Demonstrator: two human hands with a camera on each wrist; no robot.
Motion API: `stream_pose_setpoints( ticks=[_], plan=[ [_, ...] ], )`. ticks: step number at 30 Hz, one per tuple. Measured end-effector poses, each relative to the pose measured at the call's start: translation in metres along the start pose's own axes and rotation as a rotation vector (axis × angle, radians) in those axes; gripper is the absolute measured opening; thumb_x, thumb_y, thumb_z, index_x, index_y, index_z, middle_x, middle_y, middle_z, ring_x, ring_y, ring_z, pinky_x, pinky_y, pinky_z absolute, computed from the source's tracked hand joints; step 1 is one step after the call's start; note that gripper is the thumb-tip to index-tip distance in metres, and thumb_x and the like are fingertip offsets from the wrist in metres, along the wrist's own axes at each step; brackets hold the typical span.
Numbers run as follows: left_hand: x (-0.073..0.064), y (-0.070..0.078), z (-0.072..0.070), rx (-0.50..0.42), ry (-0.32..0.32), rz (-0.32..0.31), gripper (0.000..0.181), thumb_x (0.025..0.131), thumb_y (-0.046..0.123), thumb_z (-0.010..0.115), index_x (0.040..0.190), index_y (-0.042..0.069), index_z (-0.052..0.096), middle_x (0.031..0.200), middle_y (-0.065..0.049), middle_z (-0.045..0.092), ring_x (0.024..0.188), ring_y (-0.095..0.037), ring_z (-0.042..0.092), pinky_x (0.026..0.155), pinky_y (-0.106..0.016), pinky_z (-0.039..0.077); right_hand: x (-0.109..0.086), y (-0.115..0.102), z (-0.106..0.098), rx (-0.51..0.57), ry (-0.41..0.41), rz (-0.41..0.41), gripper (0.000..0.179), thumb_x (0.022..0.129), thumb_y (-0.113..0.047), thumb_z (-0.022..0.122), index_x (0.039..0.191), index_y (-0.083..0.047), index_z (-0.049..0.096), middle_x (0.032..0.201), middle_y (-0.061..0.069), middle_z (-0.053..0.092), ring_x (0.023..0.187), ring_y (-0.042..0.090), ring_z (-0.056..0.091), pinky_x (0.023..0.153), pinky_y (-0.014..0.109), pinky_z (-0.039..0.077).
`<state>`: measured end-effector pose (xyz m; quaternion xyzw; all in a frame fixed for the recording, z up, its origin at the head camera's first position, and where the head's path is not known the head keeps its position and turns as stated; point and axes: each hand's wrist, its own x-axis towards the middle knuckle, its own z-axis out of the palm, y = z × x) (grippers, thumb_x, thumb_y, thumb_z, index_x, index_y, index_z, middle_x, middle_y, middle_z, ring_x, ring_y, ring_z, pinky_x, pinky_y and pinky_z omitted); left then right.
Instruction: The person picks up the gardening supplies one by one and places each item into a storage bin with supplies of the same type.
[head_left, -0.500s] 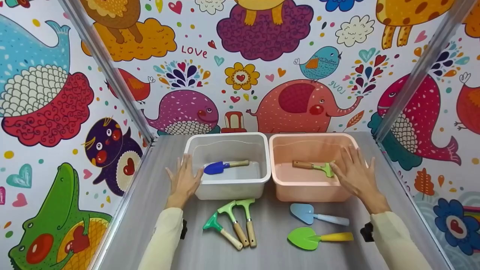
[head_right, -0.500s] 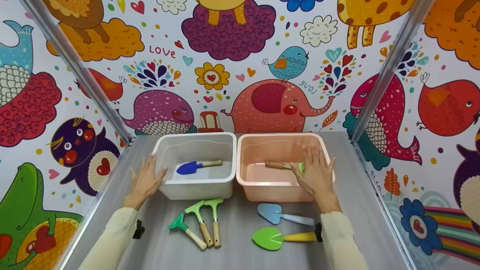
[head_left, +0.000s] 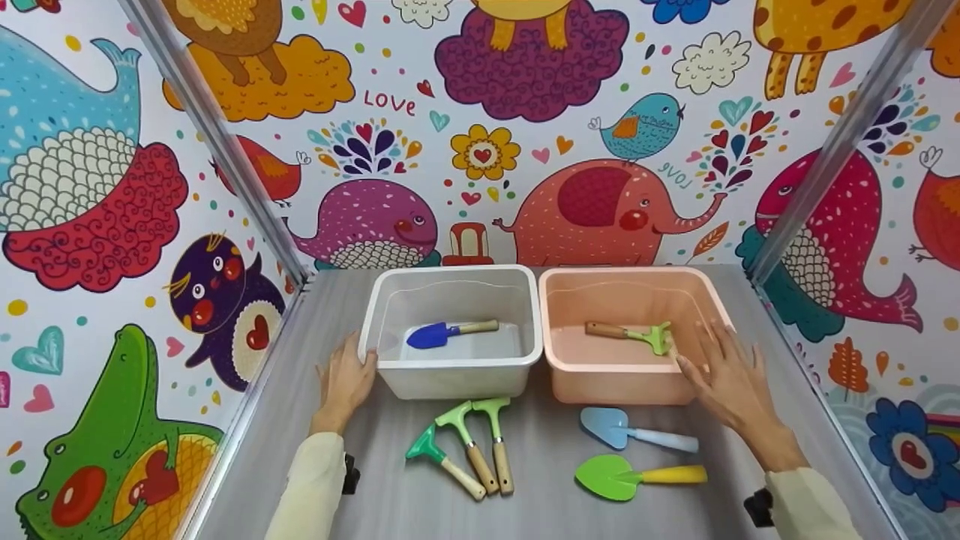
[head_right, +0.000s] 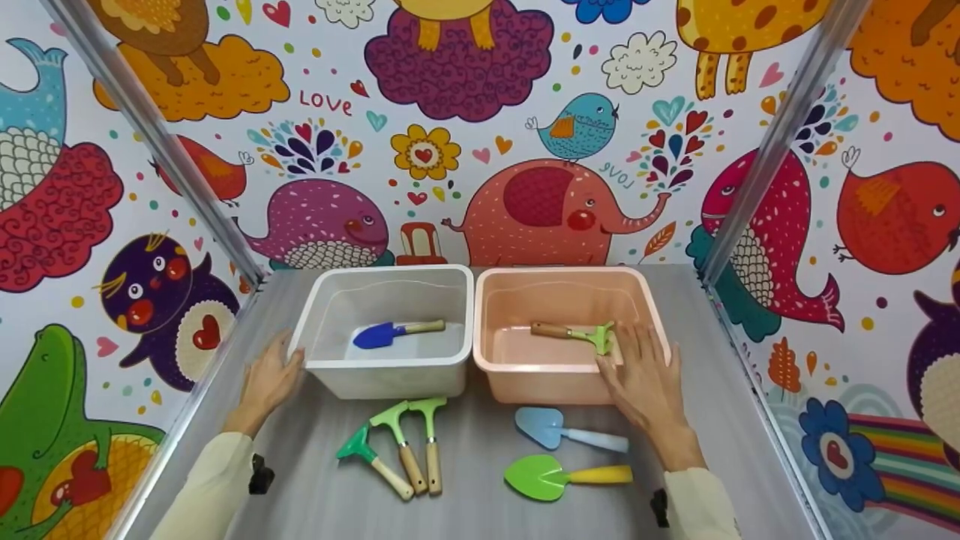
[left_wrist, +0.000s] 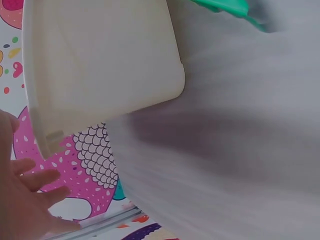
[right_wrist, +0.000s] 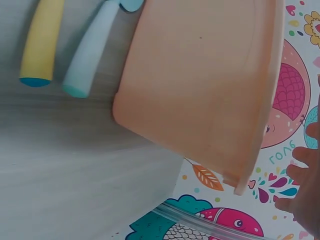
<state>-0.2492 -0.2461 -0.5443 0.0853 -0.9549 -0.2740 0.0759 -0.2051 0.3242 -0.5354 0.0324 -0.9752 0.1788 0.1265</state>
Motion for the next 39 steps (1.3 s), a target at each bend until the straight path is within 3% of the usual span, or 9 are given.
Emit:
stream_pose_setpoints(
  ticks=[4, 9, 14, 20, 24, 30, 36, 39],
  plan=[
    [0.001, -0.003, 0.001, -0.057, 0.016, 0.007, 0.053, 0.101, 0.022, 0.048, 0.144, -0.007, 0.043, 0.143, -0.034, 0.049, 0.134, -0.051, 0.045, 0.113, -0.066, 0.034, -0.018, 0.003, 0.008, 0.0, 0.125, -0.051, 0.064, 0.096, -0.035, 0.06, 0.149, -0.004, 0.041, 0.152, 0.026, 0.038, 0.135, 0.048, 0.036, 0.109, 0.07, 0.026],
    [0.004, -0.003, -0.001, -0.151, -0.011, -0.026, 0.054, 0.1, 0.019, 0.046, 0.143, -0.013, 0.041, 0.143, -0.038, 0.045, 0.136, -0.052, 0.041, 0.116, -0.062, 0.033, -0.035, 0.005, 0.019, 0.011, 0.264, -0.134, 0.05, 0.087, -0.021, 0.07, 0.13, 0.002, 0.058, 0.132, 0.023, 0.054, 0.116, 0.043, 0.051, 0.093, 0.059, 0.042],
    [0.008, -0.006, -0.001, -0.286, -0.023, -0.127, 0.052, 0.1, 0.018, 0.043, 0.141, -0.015, 0.042, 0.138, -0.038, 0.049, 0.132, -0.051, 0.046, 0.114, -0.059, 0.037, -0.045, 0.007, 0.027, -0.003, 0.306, -0.18, 0.044, 0.084, -0.021, 0.072, 0.121, 0.002, 0.064, 0.119, 0.02, 0.061, 0.103, 0.036, 0.057, 0.081, 0.054, 0.049],
    [0.012, -0.005, 0.002, -0.415, -0.042, -0.255, 0.05, 0.103, 0.019, 0.041, 0.142, -0.012, 0.043, 0.138, -0.036, 0.052, 0.13, -0.048, 0.051, 0.11, -0.054, 0.044, -0.056, 0.015, 0.035, -0.058, 0.343, -0.306, 0.029, 0.078, -0.017, 0.073, 0.102, -0.001, 0.069, 0.094, 0.012, 0.07, 0.081, 0.027, 0.062, 0.065, 0.045, 0.052],
    [0.014, 0.004, 0.001, -0.462, -0.038, -0.29, 0.049, 0.104, 0.017, 0.04, 0.14, -0.015, 0.044, 0.138, -0.036, 0.052, 0.129, -0.047, 0.053, 0.109, -0.053, 0.046, -0.062, 0.018, 0.044, -0.072, 0.277, -0.316, 0.025, 0.077, -0.017, 0.073, 0.098, -0.006, 0.069, 0.09, 0.007, 0.071, 0.078, 0.022, 0.062, 0.064, 0.042, 0.053],
    [0.017, 0.009, 0.003, -0.47, -0.02, -0.306, 0.047, 0.104, 0.016, 0.042, 0.139, -0.014, 0.046, 0.136, -0.035, 0.055, 0.125, -0.046, 0.057, 0.105, -0.051, 0.05, -0.069, 0.011, 0.058, -0.058, 0.076, -0.211, 0.025, 0.078, -0.016, 0.076, 0.101, -0.011, 0.07, 0.101, 0.006, 0.071, 0.091, 0.025, 0.065, 0.078, 0.048, 0.057],
    [0.018, 0.008, 0.004, -0.464, 0.01, -0.298, 0.042, 0.103, 0.013, 0.045, 0.134, -0.016, 0.051, 0.127, -0.036, 0.06, 0.107, -0.044, 0.066, 0.077, -0.036, 0.061, -0.069, 0.006, 0.07, -0.061, -0.084, -0.191, 0.022, 0.079, -0.014, 0.076, 0.1, -0.01, 0.072, 0.099, 0.003, 0.069, 0.091, 0.022, 0.064, 0.082, 0.047, 0.056],
    [0.018, 0.008, 0.002, -0.448, 0.021, -0.286, 0.04, 0.103, 0.011, 0.047, 0.13, -0.017, 0.054, 0.124, -0.036, 0.062, 0.106, -0.044, 0.065, 0.08, -0.038, 0.06, -0.069, 0.004, 0.072, -0.069, -0.173, -0.172, 0.021, 0.08, -0.015, 0.075, 0.1, -0.01, 0.072, 0.096, 0.002, 0.067, 0.086, 0.018, 0.06, 0.08, 0.045, 0.055]
  ],
)
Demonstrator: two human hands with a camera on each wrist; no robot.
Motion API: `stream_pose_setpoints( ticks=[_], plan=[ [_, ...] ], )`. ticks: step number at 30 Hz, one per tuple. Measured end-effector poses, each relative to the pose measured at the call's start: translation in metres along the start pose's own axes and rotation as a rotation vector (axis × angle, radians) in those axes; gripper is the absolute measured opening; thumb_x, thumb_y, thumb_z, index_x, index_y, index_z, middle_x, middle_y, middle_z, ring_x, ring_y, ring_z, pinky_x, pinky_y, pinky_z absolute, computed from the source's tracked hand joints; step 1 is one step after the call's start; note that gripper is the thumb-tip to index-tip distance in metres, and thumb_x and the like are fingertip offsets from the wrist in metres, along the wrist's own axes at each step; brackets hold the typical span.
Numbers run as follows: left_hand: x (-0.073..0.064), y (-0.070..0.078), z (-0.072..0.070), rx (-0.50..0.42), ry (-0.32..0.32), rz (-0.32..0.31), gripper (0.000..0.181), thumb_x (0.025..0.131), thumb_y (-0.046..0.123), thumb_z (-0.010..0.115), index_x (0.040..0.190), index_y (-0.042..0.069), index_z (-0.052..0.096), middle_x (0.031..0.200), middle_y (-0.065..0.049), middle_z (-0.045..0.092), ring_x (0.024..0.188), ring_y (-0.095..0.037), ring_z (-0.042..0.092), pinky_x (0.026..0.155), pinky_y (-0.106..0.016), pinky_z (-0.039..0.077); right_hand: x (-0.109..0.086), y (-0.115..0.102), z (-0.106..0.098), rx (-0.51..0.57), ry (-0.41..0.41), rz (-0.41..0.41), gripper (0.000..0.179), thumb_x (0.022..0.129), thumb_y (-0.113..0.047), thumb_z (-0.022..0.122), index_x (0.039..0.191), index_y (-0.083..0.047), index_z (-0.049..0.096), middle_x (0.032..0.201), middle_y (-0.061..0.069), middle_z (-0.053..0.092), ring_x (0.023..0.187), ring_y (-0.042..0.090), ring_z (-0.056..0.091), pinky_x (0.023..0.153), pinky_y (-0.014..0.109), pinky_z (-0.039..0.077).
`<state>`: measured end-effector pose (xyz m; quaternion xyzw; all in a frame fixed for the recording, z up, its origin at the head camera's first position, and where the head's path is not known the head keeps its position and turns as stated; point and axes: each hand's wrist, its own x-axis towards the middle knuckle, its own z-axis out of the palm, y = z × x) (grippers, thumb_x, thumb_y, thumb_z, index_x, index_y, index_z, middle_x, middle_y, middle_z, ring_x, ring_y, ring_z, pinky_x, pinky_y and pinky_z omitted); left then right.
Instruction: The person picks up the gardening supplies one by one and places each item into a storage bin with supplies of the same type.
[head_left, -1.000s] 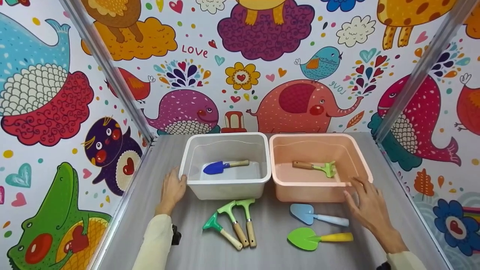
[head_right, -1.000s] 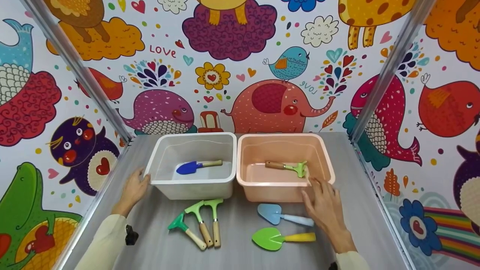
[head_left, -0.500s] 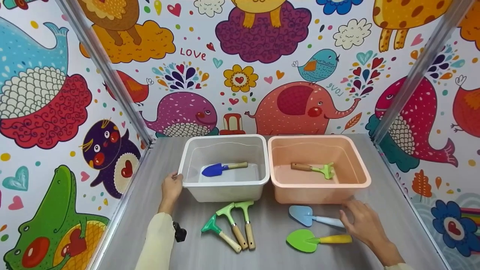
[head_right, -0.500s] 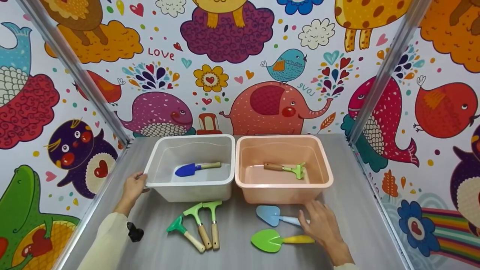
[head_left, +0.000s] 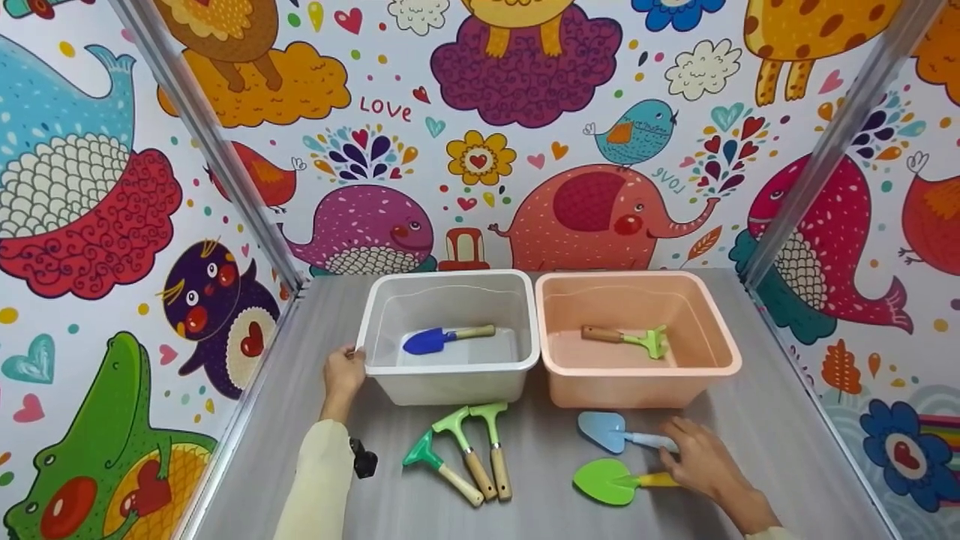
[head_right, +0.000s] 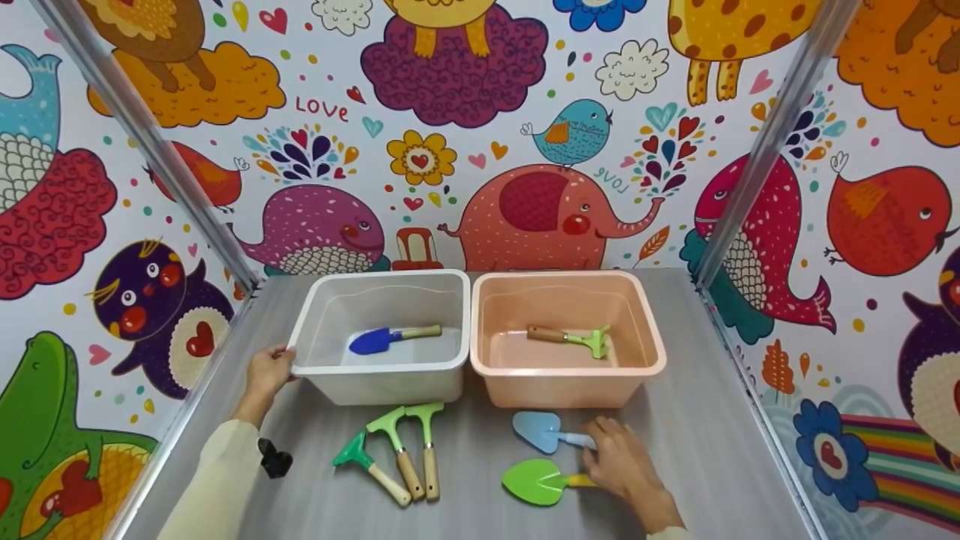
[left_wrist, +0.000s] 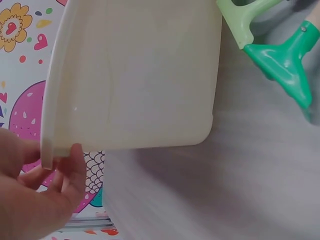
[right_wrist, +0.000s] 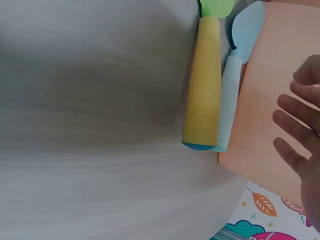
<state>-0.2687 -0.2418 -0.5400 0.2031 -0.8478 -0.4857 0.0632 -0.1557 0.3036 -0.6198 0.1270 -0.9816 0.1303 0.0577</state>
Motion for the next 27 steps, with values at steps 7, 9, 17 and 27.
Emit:
stream_pose_setpoints(
  ticks=[7, 9, 17, 27],
  plan=[
    [0.004, 0.0, -0.006, -0.097, -0.038, -0.1, 0.041, 0.101, 0.011, 0.051, 0.133, -0.015, 0.054, 0.134, -0.035, 0.055, 0.12, -0.042, 0.057, 0.106, -0.048, 0.049, -0.003, -0.001, 0.004, 0.067, -0.156, 0.012, 0.029, 0.077, -0.016, 0.074, 0.106, -0.012, 0.072, 0.1, 0.0, 0.066, 0.09, 0.018, 0.059, 0.082, 0.047, 0.053],
    [0.006, -0.001, -0.008, -0.172, -0.064, -0.16, 0.042, 0.102, 0.011, 0.051, 0.136, -0.013, 0.052, 0.138, -0.033, 0.053, 0.116, -0.036, 0.059, 0.105, -0.045, 0.05, -0.005, -0.001, 0.007, 0.08, -0.172, -0.007, 0.03, 0.076, -0.015, 0.073, 0.106, -0.011, 0.072, 0.102, -0.001, 0.066, 0.091, 0.018, 0.061, 0.082, 0.046, 0.053],
    [0.006, -0.001, -0.014, -0.287, -0.114, -0.268, 0.044, 0.101, 0.011, 0.053, 0.14, -0.009, 0.05, 0.138, -0.028, 0.055, 0.091, -0.015, 0.06, 0.075, -0.021, 0.051, -0.008, 0.004, 0.012, 0.097, -0.286, -0.026, 0.025, 0.076, -0.01, 0.07, 0.1, -0.013, 0.074, 0.098, -0.005, 0.065, 0.088, 0.018, 0.06, 0.079, 0.044, 0.052],
    [0.004, 0.0, -0.009, -0.353, -0.136, -0.286, 0.046, 0.102, 0.012, 0.052, 0.143, -0.008, 0.046, 0.142, -0.03, 0.051, 0.102, -0.021, 0.063, 0.111, -0.048, 0.047, -0.008, 0.006, 0.017, 0.183, -0.465, 0.156, 0.028, 0.073, 0.001, 0.075, 0.095, -0.016, 0.075, 0.096, -0.004, 0.066, 0.084, 0.017, 0.055, 0.087, 0.05, 0.053]
  ],
)
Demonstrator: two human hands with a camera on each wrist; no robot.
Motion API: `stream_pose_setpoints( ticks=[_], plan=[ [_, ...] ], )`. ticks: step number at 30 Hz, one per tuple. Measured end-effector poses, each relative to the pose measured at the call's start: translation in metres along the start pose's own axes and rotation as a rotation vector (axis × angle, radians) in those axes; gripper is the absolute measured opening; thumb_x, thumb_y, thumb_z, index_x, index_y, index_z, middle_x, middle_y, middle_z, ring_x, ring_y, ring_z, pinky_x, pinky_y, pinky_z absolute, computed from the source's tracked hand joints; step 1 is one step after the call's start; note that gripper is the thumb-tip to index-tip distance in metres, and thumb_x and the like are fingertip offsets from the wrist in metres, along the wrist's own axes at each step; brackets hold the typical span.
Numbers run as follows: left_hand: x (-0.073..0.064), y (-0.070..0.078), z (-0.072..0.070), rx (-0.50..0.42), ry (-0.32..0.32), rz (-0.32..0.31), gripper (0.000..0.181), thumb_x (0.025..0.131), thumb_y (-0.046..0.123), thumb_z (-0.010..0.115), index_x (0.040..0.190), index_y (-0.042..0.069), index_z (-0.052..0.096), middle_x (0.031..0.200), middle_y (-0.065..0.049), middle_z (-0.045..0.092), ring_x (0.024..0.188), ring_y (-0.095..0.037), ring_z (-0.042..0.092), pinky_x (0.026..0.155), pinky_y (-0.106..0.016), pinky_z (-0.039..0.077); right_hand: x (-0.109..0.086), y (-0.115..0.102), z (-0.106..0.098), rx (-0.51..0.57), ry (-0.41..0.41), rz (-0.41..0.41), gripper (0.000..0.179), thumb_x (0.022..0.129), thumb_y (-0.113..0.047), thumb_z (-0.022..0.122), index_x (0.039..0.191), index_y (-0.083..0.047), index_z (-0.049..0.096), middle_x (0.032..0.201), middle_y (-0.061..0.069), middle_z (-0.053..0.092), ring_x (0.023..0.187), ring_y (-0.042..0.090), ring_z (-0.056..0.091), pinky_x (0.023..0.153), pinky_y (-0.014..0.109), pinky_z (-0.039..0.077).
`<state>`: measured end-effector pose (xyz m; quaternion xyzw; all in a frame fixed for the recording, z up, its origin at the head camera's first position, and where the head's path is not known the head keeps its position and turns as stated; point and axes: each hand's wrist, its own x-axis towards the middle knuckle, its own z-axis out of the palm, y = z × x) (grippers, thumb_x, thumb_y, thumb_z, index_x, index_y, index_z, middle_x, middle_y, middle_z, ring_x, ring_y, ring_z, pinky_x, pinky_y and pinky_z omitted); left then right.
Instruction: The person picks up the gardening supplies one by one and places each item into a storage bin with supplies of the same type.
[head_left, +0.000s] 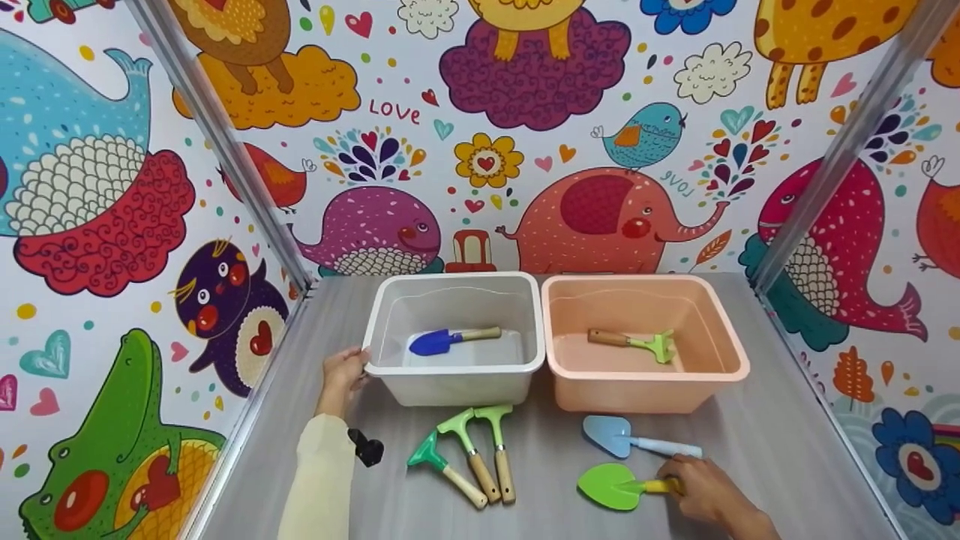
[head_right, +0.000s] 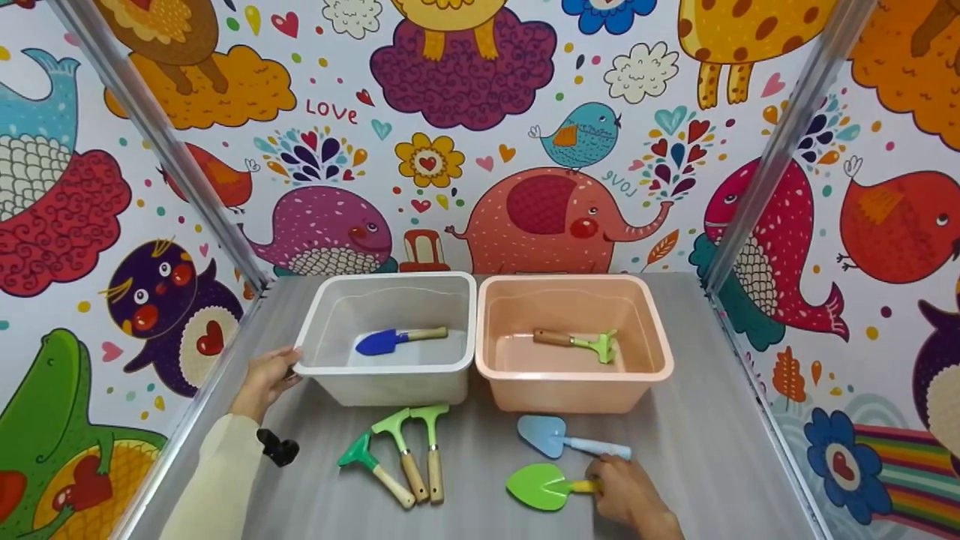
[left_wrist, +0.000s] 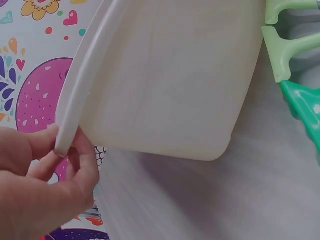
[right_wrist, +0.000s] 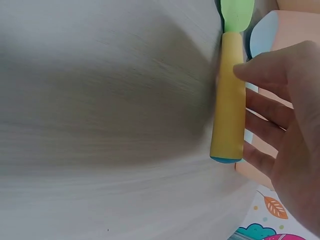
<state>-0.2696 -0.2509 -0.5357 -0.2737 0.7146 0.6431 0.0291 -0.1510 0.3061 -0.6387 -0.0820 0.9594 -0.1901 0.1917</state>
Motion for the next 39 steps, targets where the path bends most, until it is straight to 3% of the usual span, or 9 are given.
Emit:
stream_pose_setpoints(
  ticks=[3, 8, 15, 20, 24, 26, 28, 31, 39],
  plan=[
    [0.0, 0.0, 0.0, -0.016, 0.004, -0.005, 0.046, 0.102, 0.011, 0.053, 0.142, -0.009, 0.047, 0.14, -0.03, 0.053, 0.097, -0.02, 0.063, 0.107, -0.045, 0.05, 0.002, 0.0, 0.001, 0.014, -0.015, 0.027, 0.03, 0.073, 0.005, 0.075, 0.095, -0.016, 0.075, 0.096, -0.002, 0.068, 0.084, 0.019, 0.055, 0.09, 0.053, 0.052],
    [0.001, 0.0, -0.001, -0.055, 0.006, -0.01, 0.044, 0.1, 0.008, 0.056, 0.14, -0.01, 0.05, 0.131, -0.028, 0.058, 0.078, -0.01, 0.061, 0.078, -0.027, 0.057, 0.005, 0.0, 0.001, 0.011, -0.026, 0.036, 0.035, 0.072, 0.011, 0.072, 0.095, -0.014, 0.076, 0.096, -0.001, 0.071, 0.085, 0.019, 0.055, 0.092, 0.055, 0.051],
    [0.004, 0.002, -0.002, -0.126, -0.031, -0.035, 0.044, 0.1, 0.005, 0.056, 0.14, -0.011, 0.048, 0.094, -0.01, 0.067, 0.06, -0.005, 0.05, 0.053, -0.015, 0.044, 0.002, 0.004, 0.004, -0.034, 0.032, -0.06, 0.034, 0.073, 0.012, 0.07, 0.092, -0.015, 0.076, 0.091, -0.004, 0.071, 0.08, 0.014, 0.056, 0.079, 0.046, 0.053],
    [0.005, 0.001, -0.004, -0.145, -0.04, -0.043, 0.043, 0.1, 0.006, 0.057, 0.139, -0.011, 0.049, 0.074, 0.001, 0.062, 0.052, -0.004, 0.042, 0.046, -0.015, 0.034, 0.0, 0.004, 0.005, -0.085, 0.057, -0.1, 0.032, 0.077, 0.01, 0.069, 0.093, -0.016, 0.076, 0.09, -0.006, 0.07, 0.078, 0.009, 0.056, 0.074, 0.041, 0.052],
    [0.005, 0.002, -0.005, -0.136, -0.07, -0.062, 0.046, 0.102, 0.007, 0.054, 0.144, -0.009, 0.045, 0.104, -0.019, 0.069, 0.073, -0.011, 0.06, 0.059, -0.016, 0.051, -0.001, 0.001, 0.006, -0.111, 0.058, -0.071, 0.025, 0.081, 0.004, 0.072, 0.092, -0.017, 0.075, 0.09, -0.007, 0.065, 0.078, 0.01, 0.053, 0.075, 0.04, 0.052],
    [0.006, 0.003, -0.005, -0.123, -0.091, -0.077, 0.047, 0.103, 0.007, 0.052, 0.147, -0.007, 0.042, 0.129, -0.027, 0.061, 0.098, -0.021, 0.065, 0.081, -0.024, 0.06, -0.001, -0.002, 0.006, -0.118, 0.053, -0.043, 0.023, 0.082, 0.002, 0.074, 0.091, -0.019, 0.075, 0.09, -0.008, 0.063, 0.078, 0.01, 0.051, 0.076, 0.039, 0.052],
    [0.007, 0.005, -0.005, -0.1, -0.109, -0.09, 0.048, 0.104, 0.007, 0.049, 0.149, -0.005, 0.039, 0.149, -0.029, 0.045, 0.121, -0.03, 0.059, 0.099, -0.035, 0.057, -0.001, -0.004, 0.006, -0.111, 0.045, -0.019, 0.022, 0.083, 0.002, 0.074, 0.09, -0.019, 0.074, 0.09, -0.008, 0.061, 0.078, 0.012, 0.05, 0.077, 0.04, 0.051],
    [0.008, 0.005, -0.004, -0.093, -0.121, -0.096, 0.048, 0.105, 0.008, 0.047, 0.151, -0.003, 0.038, 0.151, -0.029, 0.043, 0.132, -0.033, 0.052, 0.11, -0.042, 0.049, -0.001, -0.008, 0.006, -0.092, 0.027, 0.019, 0.021, 0.084, 0.0, 0.073, 0.09, -0.02, 0.074, 0.089, -0.007, 0.06, 0.079, 0.015, 0.049, 0.08, 0.043, 0.05],
    [0.005, 0.005, -0.005, -0.089, -0.146, -0.071, 0.048, 0.105, 0.008, 0.047, 0.151, -0.004, 0.037, 0.151, -0.03, 0.041, 0.129, -0.031, 0.053, 0.109, -0.042, 0.05, 0.0, -0.013, 0.007, -0.098, 0.059, 0.026, 0.018, 0.087, -0.002, 0.071, 0.092, -0.019, 0.072, 0.088, -0.007, 0.06, 0.078, 0.015, 0.05, 0.08, 0.042, 0.052]
  ],
)
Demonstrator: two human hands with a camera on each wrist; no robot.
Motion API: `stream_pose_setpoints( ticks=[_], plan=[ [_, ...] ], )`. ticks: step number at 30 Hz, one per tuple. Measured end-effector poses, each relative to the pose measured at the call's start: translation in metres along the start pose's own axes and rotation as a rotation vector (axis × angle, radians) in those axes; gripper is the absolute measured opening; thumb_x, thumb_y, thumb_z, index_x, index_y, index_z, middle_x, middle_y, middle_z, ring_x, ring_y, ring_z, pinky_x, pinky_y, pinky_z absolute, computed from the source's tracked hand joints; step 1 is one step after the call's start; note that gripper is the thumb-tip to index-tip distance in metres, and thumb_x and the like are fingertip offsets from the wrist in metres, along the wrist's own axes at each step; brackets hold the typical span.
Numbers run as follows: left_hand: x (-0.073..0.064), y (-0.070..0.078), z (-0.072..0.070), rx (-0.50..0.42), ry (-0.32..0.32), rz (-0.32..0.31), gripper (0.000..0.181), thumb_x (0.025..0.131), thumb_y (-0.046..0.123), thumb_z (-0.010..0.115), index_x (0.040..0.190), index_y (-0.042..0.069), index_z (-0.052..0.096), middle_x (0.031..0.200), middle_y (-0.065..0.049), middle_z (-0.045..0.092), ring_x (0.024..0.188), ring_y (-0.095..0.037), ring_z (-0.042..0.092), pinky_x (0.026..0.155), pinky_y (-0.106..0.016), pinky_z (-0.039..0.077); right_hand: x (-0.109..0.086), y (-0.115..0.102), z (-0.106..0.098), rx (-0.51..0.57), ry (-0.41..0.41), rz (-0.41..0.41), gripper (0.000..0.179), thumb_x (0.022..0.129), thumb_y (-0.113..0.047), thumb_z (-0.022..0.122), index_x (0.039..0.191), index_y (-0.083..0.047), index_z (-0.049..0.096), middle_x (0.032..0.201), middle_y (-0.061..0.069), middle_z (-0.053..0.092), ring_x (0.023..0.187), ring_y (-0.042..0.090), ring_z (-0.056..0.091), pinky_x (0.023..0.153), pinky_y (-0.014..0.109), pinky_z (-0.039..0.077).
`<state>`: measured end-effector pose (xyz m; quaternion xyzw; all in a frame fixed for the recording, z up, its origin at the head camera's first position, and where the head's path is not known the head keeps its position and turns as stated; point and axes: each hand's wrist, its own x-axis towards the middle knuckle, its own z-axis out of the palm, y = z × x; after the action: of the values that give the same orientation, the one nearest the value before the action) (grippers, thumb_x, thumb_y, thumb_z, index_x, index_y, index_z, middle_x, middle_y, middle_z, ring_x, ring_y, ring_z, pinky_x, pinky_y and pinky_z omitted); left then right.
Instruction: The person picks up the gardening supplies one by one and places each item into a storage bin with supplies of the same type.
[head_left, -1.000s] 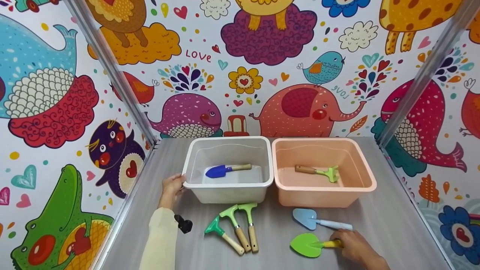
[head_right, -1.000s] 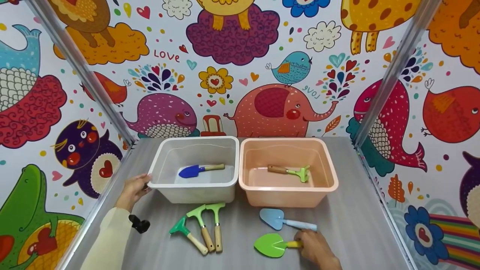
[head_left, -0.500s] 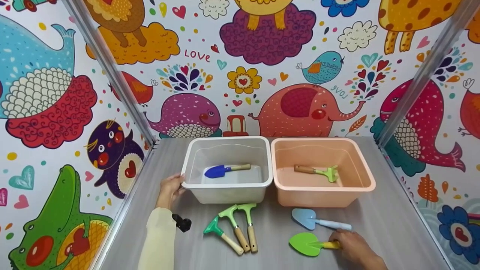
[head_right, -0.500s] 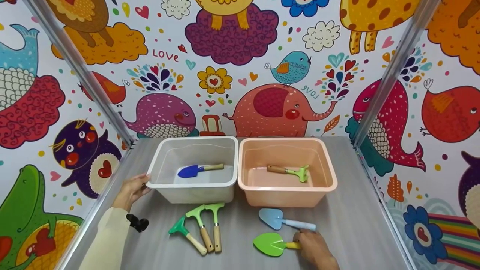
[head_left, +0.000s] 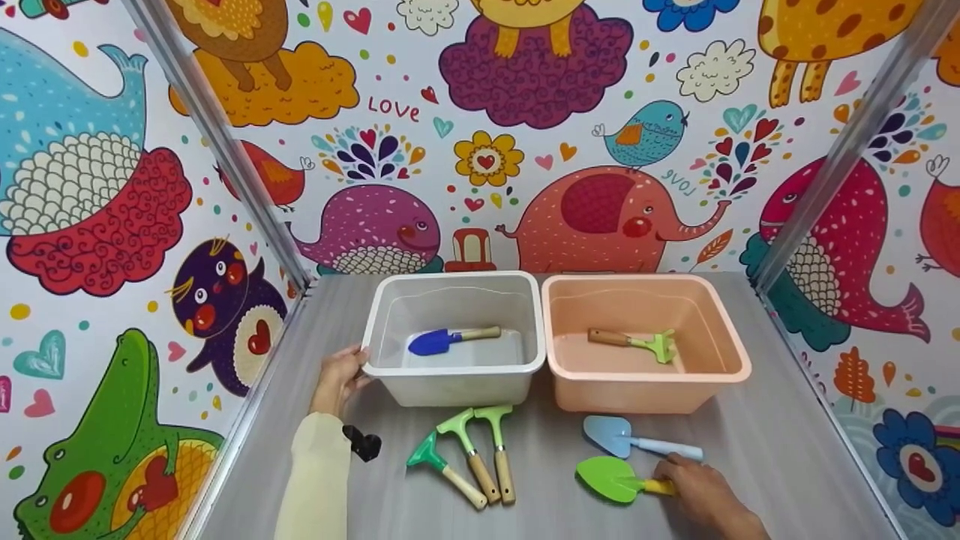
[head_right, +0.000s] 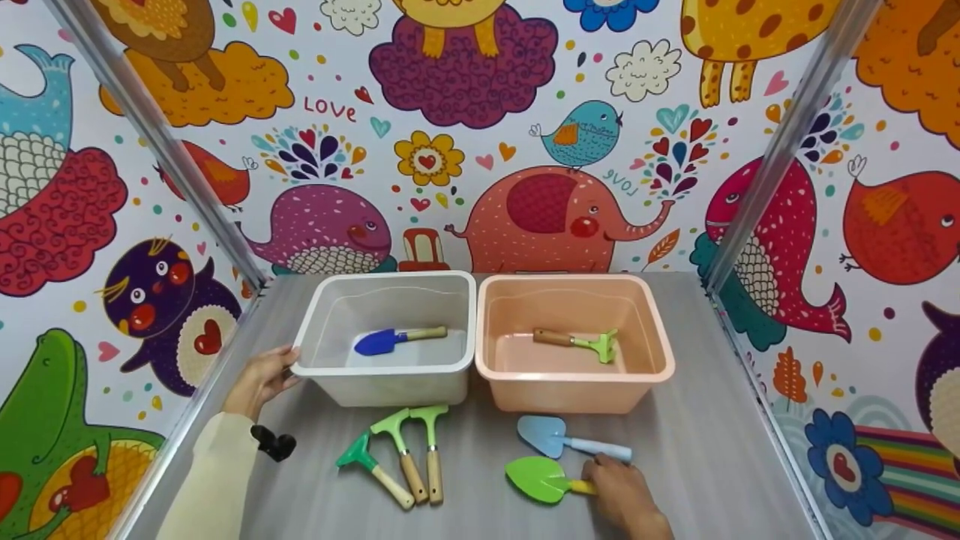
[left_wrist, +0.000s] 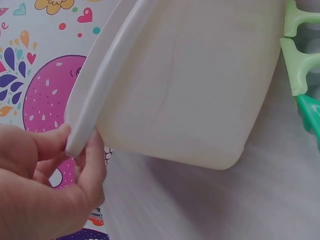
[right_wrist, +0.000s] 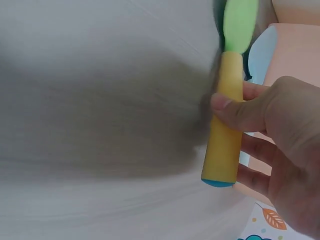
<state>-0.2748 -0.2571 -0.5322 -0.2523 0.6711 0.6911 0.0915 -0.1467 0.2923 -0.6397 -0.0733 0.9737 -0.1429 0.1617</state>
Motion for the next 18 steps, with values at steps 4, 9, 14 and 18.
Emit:
stream_pose_setpoints(
  ticks=[4, 9, 14, 18],
  plan=[
    [-0.002, 0.002, 0.0, 0.01, 0.012, -0.002, 0.048, 0.105, 0.007, 0.047, 0.151, -0.004, 0.037, 0.15, -0.031, 0.043, 0.124, -0.029, 0.056, 0.1, -0.036, 0.056, -0.004, -0.002, 0.0, -0.051, 0.115, -0.095, 0.026, 0.08, 0.004, 0.074, 0.09, -0.02, 0.069, 0.085, -0.01, 0.055, 0.074, 0.009, 0.049, 0.067, 0.034, 0.051],
    [-0.003, 0.004, 0.001, 0.035, 0.021, 0.0, 0.049, 0.104, 0.006, 0.046, 0.151, -0.004, 0.036, 0.147, -0.032, 0.045, 0.091, -0.015, 0.065, 0.08, -0.028, 0.062, -0.005, -0.009, -0.006, -0.064, 0.191, -0.14, 0.038, 0.069, 0.011, 0.077, 0.089, -0.02, 0.067, 0.084, -0.01, 0.053, 0.076, 0.01, 0.051, 0.062, 0.035, 0.05],
    [-0.002, 0.006, 0.001, 0.052, 0.018, -0.004, 0.048, 0.106, 0.008, 0.045, 0.151, -0.001, 0.036, 0.145, -0.029, 0.047, 0.087, -0.012, 0.063, 0.077, -0.026, 0.061, -0.001, -0.021, -0.018, -0.024, 0.182, -0.085, 0.035, 0.072, 0.008, 0.079, 0.093, -0.019, 0.068, 0.088, -0.009, 0.055, 0.082, 0.013, 0.052, 0.068, 0.038, 0.051],
    [-0.001, 0.005, 0.0, 0.057, 0.006, -0.008, 0.047, 0.106, 0.009, 0.044, 0.151, -0.001, 0.037, 0.146, -0.029, 0.046, 0.094, -0.015, 0.064, 0.076, -0.024, 0.061, -0.002, -0.028, -0.027, -0.015, 0.204, -0.098, 0.035, 0.073, 0.004, 0.082, 0.094, -0.02, 0.068, 0.088, -0.01, 0.054, 0.082, 0.011, 0.051, 0.066, 0.035, 0.049]
  ],
)
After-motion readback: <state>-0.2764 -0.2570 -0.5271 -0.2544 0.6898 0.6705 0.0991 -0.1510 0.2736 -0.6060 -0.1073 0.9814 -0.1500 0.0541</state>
